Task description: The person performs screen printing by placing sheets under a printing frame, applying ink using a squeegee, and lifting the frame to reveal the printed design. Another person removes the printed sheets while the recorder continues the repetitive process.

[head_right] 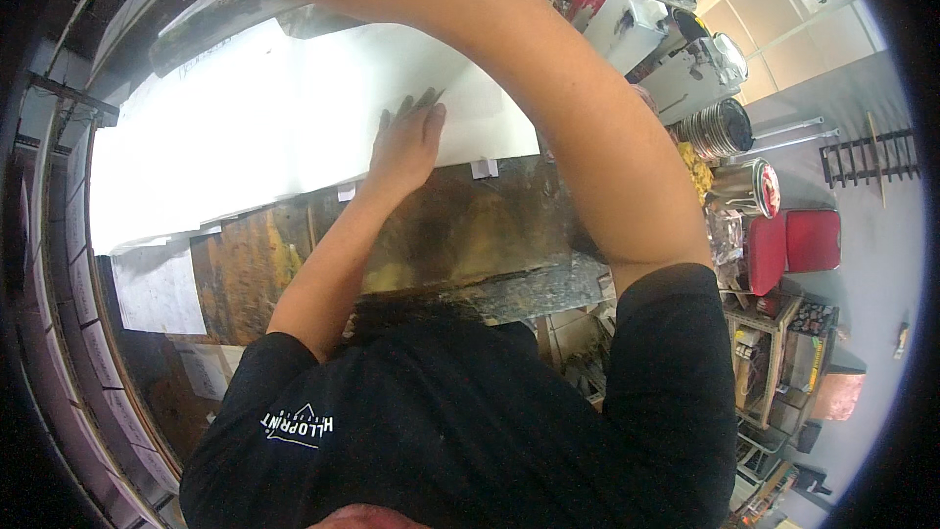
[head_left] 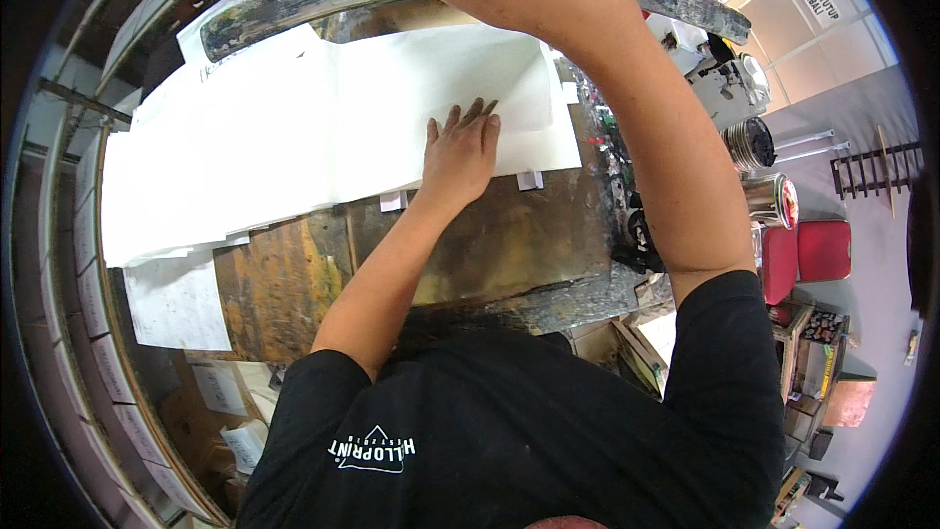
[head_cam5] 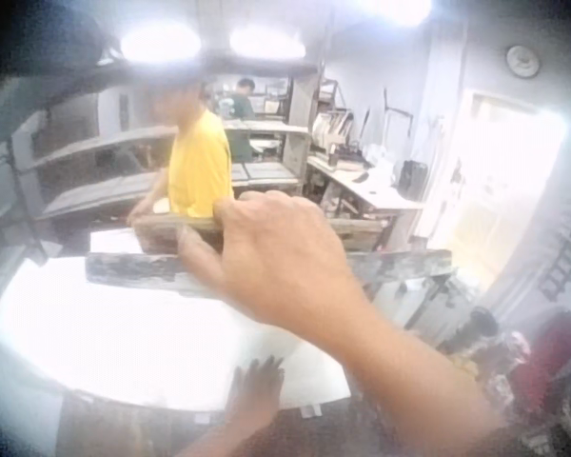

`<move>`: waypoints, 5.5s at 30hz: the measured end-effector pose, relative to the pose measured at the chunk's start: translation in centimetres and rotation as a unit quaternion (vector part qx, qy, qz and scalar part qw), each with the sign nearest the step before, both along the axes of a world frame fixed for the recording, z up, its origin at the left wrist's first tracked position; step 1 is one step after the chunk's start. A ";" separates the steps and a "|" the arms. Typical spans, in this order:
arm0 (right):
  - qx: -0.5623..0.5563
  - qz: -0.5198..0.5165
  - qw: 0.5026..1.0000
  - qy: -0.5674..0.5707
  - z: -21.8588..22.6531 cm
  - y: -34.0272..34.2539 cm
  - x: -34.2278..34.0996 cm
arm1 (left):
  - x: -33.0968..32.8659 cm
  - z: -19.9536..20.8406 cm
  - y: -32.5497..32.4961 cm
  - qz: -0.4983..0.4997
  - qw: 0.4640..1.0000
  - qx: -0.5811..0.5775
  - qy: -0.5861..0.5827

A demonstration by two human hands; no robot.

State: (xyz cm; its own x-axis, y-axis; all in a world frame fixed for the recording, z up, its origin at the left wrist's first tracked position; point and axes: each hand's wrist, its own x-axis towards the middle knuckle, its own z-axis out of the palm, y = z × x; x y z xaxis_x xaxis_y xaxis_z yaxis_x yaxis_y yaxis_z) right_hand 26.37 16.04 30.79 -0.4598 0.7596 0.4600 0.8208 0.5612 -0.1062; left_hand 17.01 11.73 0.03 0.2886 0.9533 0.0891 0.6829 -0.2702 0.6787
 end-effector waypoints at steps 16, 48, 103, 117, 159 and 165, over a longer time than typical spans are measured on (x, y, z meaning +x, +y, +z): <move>0.070 -0.113 0.990 -0.042 -0.7 -0.6 -1.5 | 2.8 -5.0 -2.6 -0.029 0.969 0.182 0.166; -0.025 0.040 0.999 -0.014 -30.9 3.1 1.3 | -16.3 -1.3 -11.3 0.176 0.980 0.075 0.060; 0.064 -0.039 0.997 -0.028 -1.0 -0.9 0.9 | -23.7 10.0 -3.1 0.393 0.856 0.262 0.212; 0.098 -0.132 0.986 -0.027 -1.1 0.9 -0.5 | 0.0 -3.3 -1.3 -0.086 0.966 0.183 0.163; -0.025 0.007 0.995 -0.100 -29.8 14.2 1.0 | -16.8 -1.6 -11.2 0.160 0.981 0.088 0.060; -0.044 0.054 0.997 -0.028 -29.1 -2.1 1.9 | -16.7 -1.6 -11.4 0.173 0.979 0.088 0.055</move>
State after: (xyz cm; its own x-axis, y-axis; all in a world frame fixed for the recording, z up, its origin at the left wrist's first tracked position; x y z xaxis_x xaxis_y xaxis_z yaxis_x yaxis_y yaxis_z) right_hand 28.22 13.93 1.68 -0.5646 0.7400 0.3655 0.7616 0.6378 -0.1150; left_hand 0.34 0.28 -1.52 -0.0313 0.9682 0.2480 0.8208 -0.1167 0.5592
